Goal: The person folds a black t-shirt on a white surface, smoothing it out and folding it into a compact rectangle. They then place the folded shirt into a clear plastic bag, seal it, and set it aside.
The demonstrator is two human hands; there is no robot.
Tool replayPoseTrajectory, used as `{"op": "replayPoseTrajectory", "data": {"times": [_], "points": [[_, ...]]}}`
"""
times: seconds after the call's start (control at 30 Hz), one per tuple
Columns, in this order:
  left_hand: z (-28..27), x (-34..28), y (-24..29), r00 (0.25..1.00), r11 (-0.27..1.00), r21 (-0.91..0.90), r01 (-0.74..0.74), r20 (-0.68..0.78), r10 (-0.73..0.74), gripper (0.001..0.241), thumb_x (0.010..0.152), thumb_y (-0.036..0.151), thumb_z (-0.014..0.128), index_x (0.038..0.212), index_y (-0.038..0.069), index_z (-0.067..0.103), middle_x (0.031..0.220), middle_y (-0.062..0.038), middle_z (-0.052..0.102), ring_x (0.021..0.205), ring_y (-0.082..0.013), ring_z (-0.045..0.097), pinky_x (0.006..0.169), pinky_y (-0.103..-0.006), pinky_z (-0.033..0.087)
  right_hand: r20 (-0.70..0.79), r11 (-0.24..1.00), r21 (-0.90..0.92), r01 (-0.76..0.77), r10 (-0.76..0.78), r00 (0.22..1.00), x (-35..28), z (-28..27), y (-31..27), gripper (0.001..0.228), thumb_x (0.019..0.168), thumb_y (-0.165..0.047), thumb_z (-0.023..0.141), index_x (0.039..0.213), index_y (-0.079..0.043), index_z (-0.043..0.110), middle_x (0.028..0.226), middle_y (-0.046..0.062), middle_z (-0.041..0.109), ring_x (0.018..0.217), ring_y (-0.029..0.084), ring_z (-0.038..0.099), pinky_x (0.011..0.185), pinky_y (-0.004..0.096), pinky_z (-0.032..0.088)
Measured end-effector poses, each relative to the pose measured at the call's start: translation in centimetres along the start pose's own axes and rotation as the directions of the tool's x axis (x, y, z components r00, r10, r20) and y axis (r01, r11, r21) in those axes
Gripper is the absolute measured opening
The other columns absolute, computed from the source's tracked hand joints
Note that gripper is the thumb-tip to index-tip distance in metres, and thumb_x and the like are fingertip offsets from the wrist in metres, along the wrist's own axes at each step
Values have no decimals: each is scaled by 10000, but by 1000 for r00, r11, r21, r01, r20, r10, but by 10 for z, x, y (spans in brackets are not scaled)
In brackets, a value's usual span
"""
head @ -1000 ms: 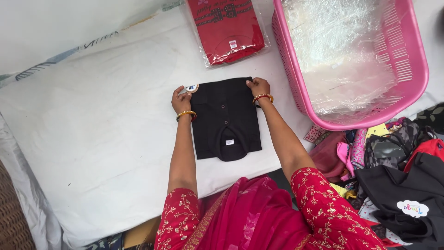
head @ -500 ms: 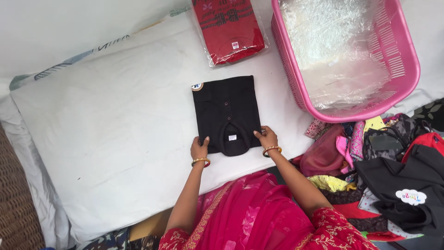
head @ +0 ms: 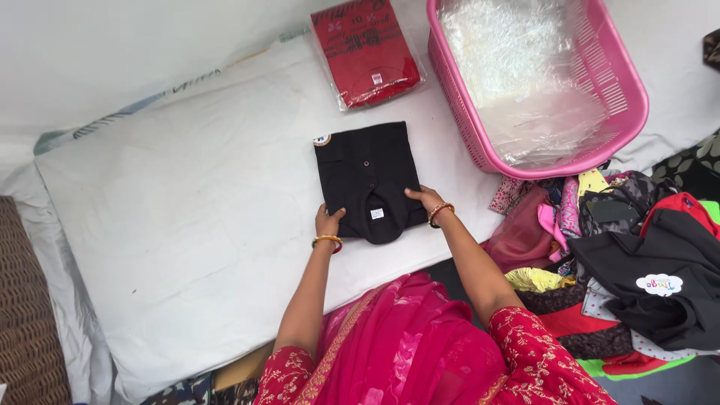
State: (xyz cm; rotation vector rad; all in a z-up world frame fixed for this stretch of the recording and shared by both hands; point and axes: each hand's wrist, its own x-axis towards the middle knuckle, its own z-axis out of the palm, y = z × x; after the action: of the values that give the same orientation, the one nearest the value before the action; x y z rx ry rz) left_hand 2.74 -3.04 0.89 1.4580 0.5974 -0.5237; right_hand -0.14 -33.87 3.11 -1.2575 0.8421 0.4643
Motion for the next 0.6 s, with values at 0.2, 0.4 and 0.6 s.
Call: {"op": "replayPoseTrajectory", "data": {"times": [0.2, 0.4, 0.6], "points": [[60, -30, 37, 923, 818, 466, -337, -10, 385, 665, 809, 191, 790, 1384, 10, 508, 1184, -220, 713, 1063, -333, 692, 954, -410, 522, -10, 875, -393, 283, -312, 950, 8, 49, -14, 513, 829, -122, 668, 1327, -2, 659, 1303, 238, 698, 1169, 324, 668, 1019, 398, 515], [97, 11, -4, 941, 788, 521, -327, 260, 219, 560, 1032, 231, 538, 1552, 95, 381, 1287, -191, 652, 1162, -314, 651, 982, -405, 504, 126, 671, -617, 411, -431, 894, -18, 93, -32, 767, 875, -351, 740, 1490, -13, 432, 1382, 239, 601, 1221, 315, 632, 1028, 376, 501], [84, 9, -3, 893, 976, 98, -197, 428, 137, 570, 928, 37, 494, 1493, 109, 489, 1255, -70, 656, 1092, -177, 662, 963, -320, 518, 47, 548, -802, 236, -337, 940, -29, 90, -28, 908, 808, -382, 818, 1517, -35, 369, 1287, 248, 638, 1157, 360, 663, 972, 408, 543]]}}
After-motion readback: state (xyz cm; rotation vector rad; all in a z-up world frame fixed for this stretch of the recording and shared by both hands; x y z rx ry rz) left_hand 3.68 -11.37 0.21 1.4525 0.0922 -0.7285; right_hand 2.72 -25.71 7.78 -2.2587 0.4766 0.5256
